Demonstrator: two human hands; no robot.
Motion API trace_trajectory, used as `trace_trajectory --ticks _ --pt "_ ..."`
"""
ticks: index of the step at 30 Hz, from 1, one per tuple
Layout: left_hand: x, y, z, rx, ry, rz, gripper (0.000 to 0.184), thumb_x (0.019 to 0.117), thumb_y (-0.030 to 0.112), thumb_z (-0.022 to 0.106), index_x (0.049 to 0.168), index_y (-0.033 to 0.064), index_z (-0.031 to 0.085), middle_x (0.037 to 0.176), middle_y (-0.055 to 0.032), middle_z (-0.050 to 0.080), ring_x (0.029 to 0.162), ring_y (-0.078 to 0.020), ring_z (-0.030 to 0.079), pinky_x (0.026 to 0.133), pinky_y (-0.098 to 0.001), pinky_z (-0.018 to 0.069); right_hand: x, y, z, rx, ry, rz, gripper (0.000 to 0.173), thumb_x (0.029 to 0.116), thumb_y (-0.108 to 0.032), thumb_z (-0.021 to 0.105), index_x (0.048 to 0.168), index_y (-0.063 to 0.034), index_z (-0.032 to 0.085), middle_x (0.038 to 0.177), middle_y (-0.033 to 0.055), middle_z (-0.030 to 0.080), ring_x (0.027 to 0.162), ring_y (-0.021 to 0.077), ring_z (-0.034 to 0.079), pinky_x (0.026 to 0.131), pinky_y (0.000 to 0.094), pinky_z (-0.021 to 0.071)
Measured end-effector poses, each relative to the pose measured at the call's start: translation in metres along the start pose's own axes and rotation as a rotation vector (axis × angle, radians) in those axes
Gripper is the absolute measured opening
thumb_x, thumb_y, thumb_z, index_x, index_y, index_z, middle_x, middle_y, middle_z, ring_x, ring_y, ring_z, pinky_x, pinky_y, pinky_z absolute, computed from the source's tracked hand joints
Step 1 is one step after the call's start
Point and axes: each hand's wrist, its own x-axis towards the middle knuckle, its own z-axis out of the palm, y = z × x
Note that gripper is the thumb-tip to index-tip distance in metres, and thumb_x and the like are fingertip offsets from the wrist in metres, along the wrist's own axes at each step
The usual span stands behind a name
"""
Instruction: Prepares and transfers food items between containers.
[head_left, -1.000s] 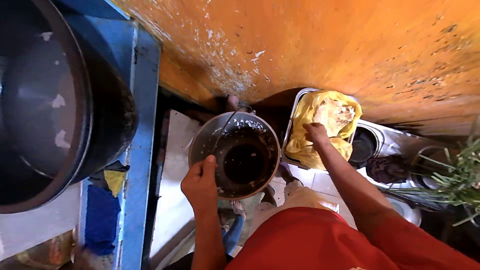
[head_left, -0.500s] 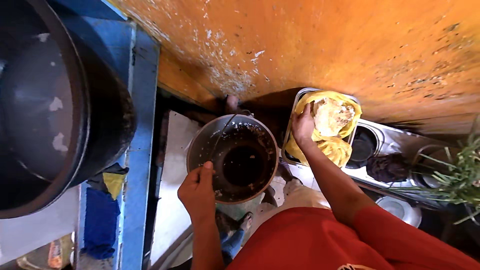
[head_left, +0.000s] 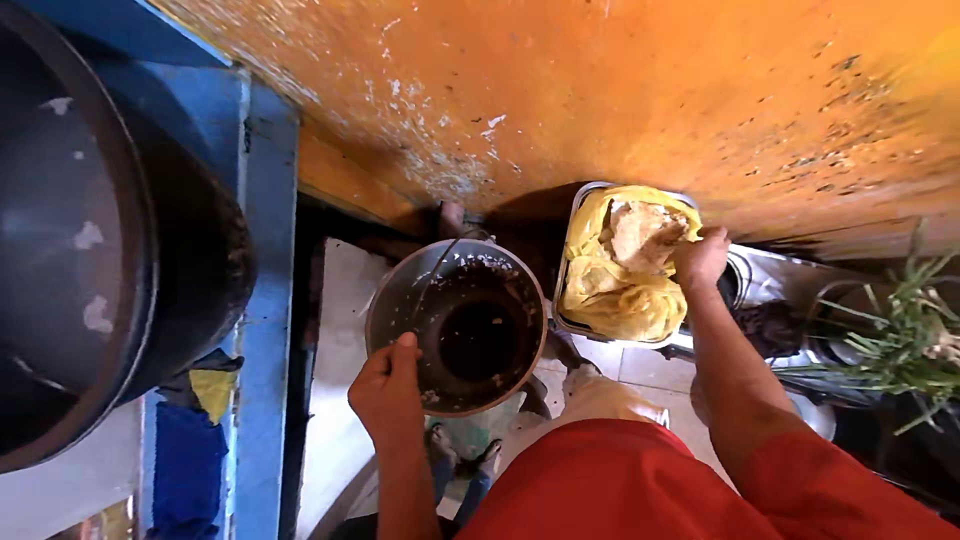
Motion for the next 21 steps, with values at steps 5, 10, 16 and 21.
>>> trace_trajectory --ticks 5,10,16,21 --pt "-0.002 0.003 0.003 0.018 -0.017 -0.028 0.023 0.1006 0.019 0.063 0.083 0.0051 0.067 0.068 0.0104 0.059 0.058 0.0083 0.051 0.056 -0.0116 0.0426 0.014 0.016 0.006 -0.136 -0.096 0.088 0.060 0.1010 -0.027 0.060 0.146 0.0071 0.042 0.141 0.0378 0.050 0.130 0.0541 0.052 0.102 0.0696 0.0440" --pt "-0.004 0.005 0.004 0.068 -0.014 -0.018 0.025 0.1019 0.021 0.061 0.087 0.0021 0.068 0.069 0.0088 0.059 0.058 0.0087 0.051 0.057 -0.0114 0.0423 0.023 0.020 0.006 -0.161 -0.141 0.069 0.040 0.1052 -0.021 0.052 0.134 0.0065 0.057 0.133 0.0357 0.058 0.127 0.0534 0.055 0.100 0.0705 0.0435" --pt "-0.007 0.004 0.005 -0.019 -0.016 -0.039 0.023 0.1008 0.018 0.062 0.082 0.0055 0.066 0.067 0.0119 0.057 0.058 0.0092 0.051 0.056 -0.0108 0.0428 -0.006 0.017 -0.022 0.064 0.025 -0.081 0.039 0.1064 -0.023 0.050 0.131 0.0056 0.060 0.127 0.0311 0.064 0.123 0.0472 0.060 0.105 0.0630 0.0427" --pt "-0.008 0.005 0.004 0.013 -0.011 -0.030 0.024 0.1009 0.019 0.063 0.082 0.0049 0.067 0.067 0.0111 0.057 0.058 0.0092 0.051 0.056 -0.0108 0.0421 -0.015 0.028 -0.019 0.286 0.188 -0.210 0.032 0.1060 -0.016 0.051 0.125 0.0096 0.056 0.116 0.0257 0.064 0.110 0.0317 0.064 0.101 0.0450 0.0480"
